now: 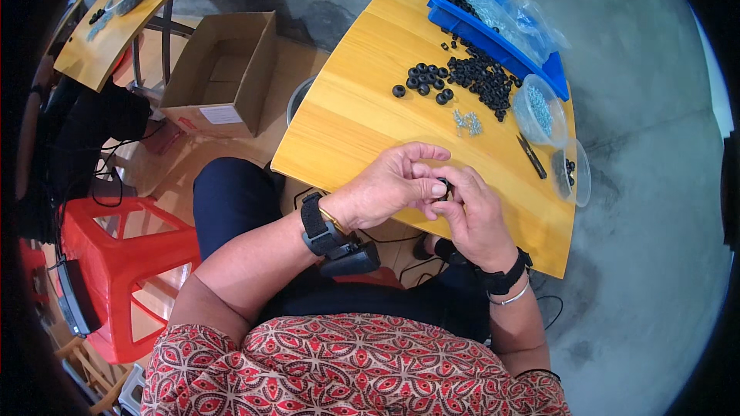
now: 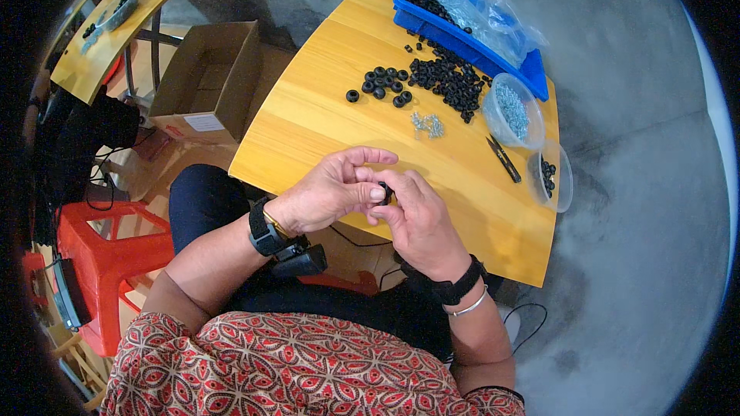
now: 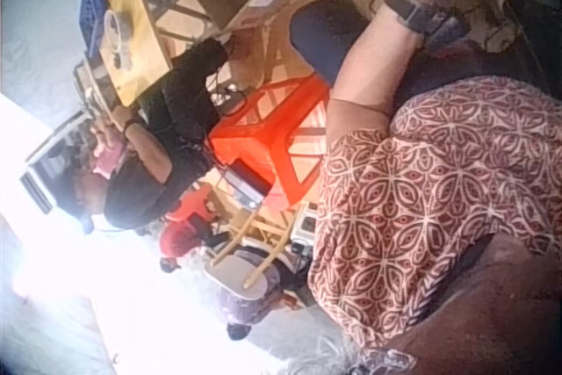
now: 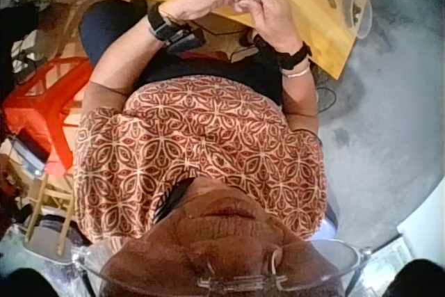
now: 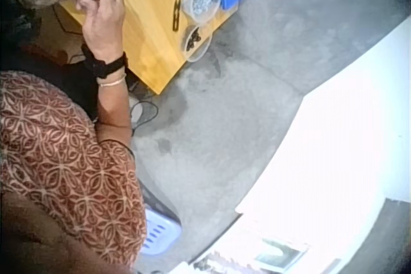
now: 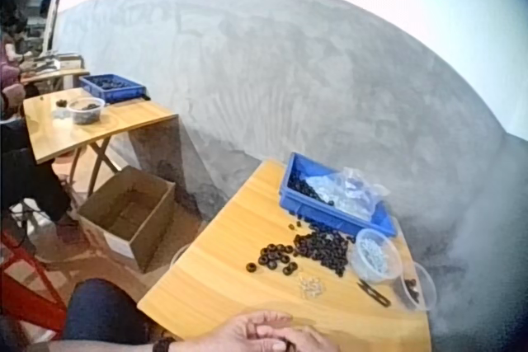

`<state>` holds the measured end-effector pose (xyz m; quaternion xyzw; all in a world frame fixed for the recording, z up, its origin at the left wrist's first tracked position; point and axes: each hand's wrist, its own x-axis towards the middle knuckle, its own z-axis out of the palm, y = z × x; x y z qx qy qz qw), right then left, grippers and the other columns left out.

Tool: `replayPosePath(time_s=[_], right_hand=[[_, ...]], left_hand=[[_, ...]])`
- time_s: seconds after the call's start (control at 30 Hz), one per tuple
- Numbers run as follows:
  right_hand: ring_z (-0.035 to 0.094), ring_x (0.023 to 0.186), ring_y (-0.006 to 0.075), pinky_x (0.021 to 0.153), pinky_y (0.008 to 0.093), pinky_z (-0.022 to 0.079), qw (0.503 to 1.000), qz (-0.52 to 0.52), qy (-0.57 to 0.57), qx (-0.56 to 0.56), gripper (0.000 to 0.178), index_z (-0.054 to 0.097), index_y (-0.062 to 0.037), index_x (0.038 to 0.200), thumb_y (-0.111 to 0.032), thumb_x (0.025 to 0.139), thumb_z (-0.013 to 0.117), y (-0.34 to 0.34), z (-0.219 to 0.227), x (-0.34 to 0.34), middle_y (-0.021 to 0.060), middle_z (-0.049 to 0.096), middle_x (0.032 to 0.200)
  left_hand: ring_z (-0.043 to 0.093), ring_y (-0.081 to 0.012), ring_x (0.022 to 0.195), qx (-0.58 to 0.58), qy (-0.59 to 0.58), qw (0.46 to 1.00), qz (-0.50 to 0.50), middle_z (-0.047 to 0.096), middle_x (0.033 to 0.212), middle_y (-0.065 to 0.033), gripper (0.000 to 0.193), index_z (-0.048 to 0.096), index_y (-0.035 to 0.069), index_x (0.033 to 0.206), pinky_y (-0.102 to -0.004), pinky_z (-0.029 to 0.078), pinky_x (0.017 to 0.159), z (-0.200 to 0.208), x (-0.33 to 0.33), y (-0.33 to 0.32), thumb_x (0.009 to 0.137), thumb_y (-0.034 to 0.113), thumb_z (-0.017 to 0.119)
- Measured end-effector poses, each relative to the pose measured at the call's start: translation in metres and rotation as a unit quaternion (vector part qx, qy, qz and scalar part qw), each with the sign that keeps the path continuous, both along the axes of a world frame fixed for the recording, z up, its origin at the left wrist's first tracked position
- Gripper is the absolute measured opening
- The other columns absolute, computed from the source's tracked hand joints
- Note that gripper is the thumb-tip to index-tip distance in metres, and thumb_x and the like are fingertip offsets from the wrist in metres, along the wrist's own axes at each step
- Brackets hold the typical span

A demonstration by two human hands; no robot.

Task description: Manually assembling small black plastic components with blue inserts in an industrial setting.

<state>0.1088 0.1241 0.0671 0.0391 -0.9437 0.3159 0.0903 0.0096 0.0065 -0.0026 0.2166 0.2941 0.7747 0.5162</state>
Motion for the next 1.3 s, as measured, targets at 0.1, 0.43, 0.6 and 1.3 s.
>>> replayPosePath(time_s=[0.1,0.43,0.6,1.3], right_hand=[[0.052,0.076,0.0326,0.066,0.0362,0.043,1.0,0.004,0.011,0.009,0.028,0.047,-0.0019,0.099,-0.003,0.073,0.059,0.001,-0.003,0.0,0.0149,0.05,0.084],[0.052,0.077,0.0327,0.066,0.0369,0.043,0.999,0.025,0.023,0.037,0.03,0.046,-0.0018,0.102,-0.002,0.073,0.057,0.001,-0.003,-0.004,0.0151,0.05,0.084],[0.051,0.077,0.032,0.067,0.0362,0.043,1.0,-0.003,0.011,0.005,0.032,0.046,-0.0011,0.104,0.001,0.074,0.055,-0.003,-0.005,-0.004,0.0155,0.05,0.084],[0.051,0.066,0.0234,0.06,0.0306,0.042,1.0,0.013,0.006,-0.024,0.031,0.049,-0.0015,0.103,-0.003,0.073,0.057,0.012,-0.011,-0.006,0.0109,0.05,0.077]], left_hand=[[0.058,-0.0131,0.073,-0.001,0.005,1.0,-0.002,0.059,0.092,-0.0096,0.037,0.039,-0.001,0.118,-0.026,0.051,0.065,-0.001,0.001,0.001,0.084,0.003,0.052],[0.058,-0.0116,0.074,0.009,0.007,1.0,-0.007,0.06,0.09,-0.0074,0.024,0.051,-0.001,0.106,-0.0232,0.05,0.061,0.004,0.0,0.0,0.083,0.001,0.053],[0.056,-0.0098,0.071,0.015,0.038,0.999,0.018,0.06,0.089,-0.0071,0.022,0.052,-0.002,0.104,-0.0214,0.048,0.059,0.001,0.001,0.001,0.083,0.001,0.053],[0.06,-0.0188,0.083,-0.012,-0.06,0.998,-0.006,0.058,0.095,-0.0142,0.024,0.051,-0.003,0.107,-0.0307,0.053,0.072,0.003,-0.001,0.0,0.087,0.009,0.048]])
